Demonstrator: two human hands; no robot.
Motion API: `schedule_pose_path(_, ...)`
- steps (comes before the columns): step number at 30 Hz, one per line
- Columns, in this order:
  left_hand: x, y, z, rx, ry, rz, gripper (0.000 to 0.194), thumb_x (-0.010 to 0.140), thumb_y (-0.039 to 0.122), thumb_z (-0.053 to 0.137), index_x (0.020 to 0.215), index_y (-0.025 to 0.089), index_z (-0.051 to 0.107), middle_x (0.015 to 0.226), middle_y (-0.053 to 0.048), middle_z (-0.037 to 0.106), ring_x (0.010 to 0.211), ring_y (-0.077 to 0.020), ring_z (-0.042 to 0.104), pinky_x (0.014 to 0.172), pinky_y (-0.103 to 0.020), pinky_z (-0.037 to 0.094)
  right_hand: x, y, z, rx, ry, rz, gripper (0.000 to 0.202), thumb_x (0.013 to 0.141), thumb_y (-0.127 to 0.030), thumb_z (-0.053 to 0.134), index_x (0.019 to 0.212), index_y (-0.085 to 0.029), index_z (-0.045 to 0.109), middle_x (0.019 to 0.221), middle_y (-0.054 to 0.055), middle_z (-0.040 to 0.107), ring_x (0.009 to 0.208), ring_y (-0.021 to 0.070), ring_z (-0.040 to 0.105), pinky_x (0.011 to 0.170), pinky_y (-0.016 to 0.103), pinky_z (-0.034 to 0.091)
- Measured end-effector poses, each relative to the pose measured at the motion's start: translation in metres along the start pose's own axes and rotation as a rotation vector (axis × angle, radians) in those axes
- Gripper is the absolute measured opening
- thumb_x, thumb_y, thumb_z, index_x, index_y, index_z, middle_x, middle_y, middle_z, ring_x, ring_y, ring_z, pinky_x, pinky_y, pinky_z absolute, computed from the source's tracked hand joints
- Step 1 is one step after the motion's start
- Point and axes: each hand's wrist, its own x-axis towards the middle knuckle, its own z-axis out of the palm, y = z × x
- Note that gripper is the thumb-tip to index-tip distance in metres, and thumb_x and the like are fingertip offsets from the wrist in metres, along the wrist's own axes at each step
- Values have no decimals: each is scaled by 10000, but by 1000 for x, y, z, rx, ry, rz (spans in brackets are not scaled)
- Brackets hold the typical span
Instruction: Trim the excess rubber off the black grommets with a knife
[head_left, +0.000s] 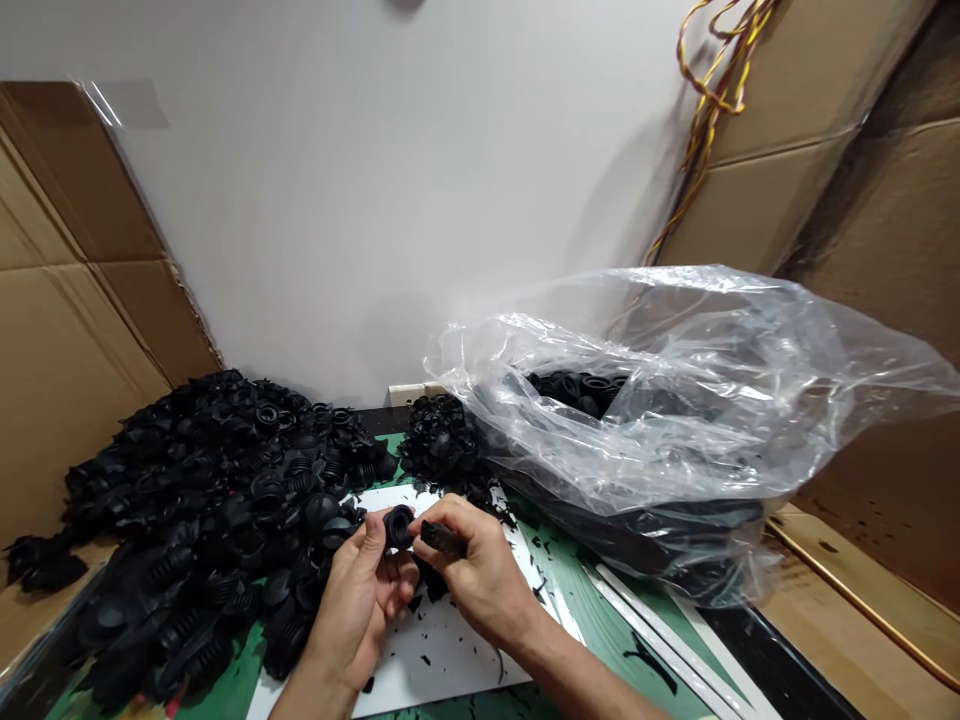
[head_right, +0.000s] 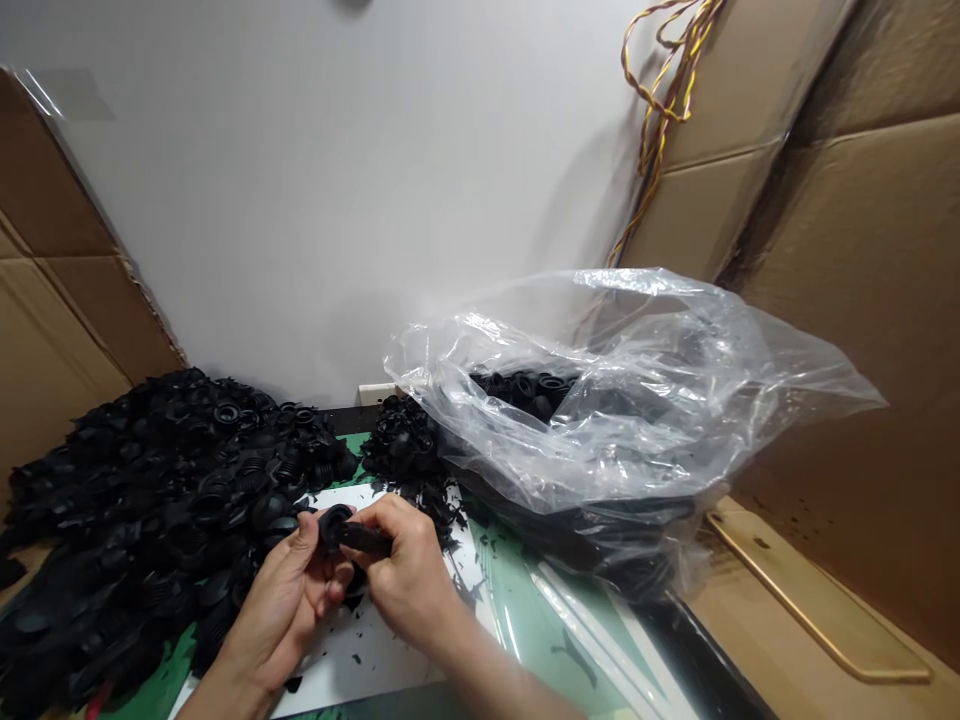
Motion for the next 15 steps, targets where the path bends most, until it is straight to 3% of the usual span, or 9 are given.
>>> schedule_pose_path(4, -1, -2, 1, 105, -46, 79, 471, 617, 547, 737, 826, 135, 644, 493, 41, 520, 380, -44, 405, 346, -140, 233, 0, -3, 5, 20, -12, 80, 110, 742, -145, 558, 639, -187, 559, 678, -2, 571, 624, 141, 554, 598, 248, 438)
schedule_pose_path(9, -1, -1, 4, 209, -27, 139, 518, 541, 538, 782, 854, 137, 681, 438, 51, 484, 383, -67, 394, 350, -159, 204, 0, -6, 4, 14, 4, 88, 221, 724, -159, 555, 564, -207, 409, 580, -36, 494, 543, 121, 494, 532, 231, 401)
schedule_pose_path(15, -3, -2, 6, 245, -61, 181, 478, 602, 557, 739, 798, 122, 709, 469, 11, 546, 395, -67, 392, 380, -185, 248, -3, -6, 4, 201, -131, 165, 180, 824, -302, 481, 684, -218, 407, 517, -46, 480, 480, 123, 501, 500, 236, 414)
